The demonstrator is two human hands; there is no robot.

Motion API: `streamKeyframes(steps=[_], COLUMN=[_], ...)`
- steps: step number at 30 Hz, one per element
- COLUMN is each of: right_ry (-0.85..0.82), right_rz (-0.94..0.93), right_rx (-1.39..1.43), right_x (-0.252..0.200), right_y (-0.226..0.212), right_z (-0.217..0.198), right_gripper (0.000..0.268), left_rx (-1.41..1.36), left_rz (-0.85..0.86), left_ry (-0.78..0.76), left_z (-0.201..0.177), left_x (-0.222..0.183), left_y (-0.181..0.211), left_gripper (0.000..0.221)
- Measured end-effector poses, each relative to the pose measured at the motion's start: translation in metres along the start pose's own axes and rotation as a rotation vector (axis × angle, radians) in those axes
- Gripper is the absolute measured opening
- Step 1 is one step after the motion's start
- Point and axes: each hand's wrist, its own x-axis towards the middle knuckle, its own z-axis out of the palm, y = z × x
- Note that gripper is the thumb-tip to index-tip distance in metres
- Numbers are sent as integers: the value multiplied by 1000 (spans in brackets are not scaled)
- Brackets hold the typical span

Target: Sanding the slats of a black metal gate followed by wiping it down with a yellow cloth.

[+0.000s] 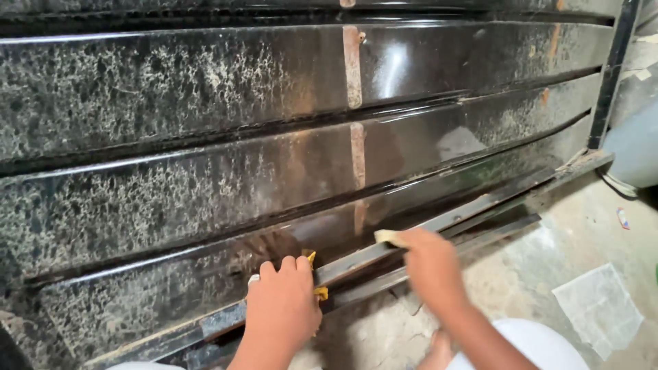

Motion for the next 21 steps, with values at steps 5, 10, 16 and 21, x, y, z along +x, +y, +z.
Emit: streamKeyframes(steps=[5, 10, 16, 21], right_ry=[-24, -18, -34, -23], right_rz=[-184, 132, -171, 58], right_rx=[21, 2, 58, -32], right_x=[-6, -6, -16, -20], right_y=[-19, -20, -34, -22], right_z=[10, 2, 2, 16], right_gripper=[39, 39, 39, 34], left_rx=[3, -13, -29, -24], left_rz=[10, 29, 59, 30], left_ry=[-8, 49, 110, 51], left_z=[-4, 8, 10, 6], left_x=[-4, -4, -6, -2], left_y=[-1, -5, -8, -7], left_gripper=[52, 44, 43, 41])
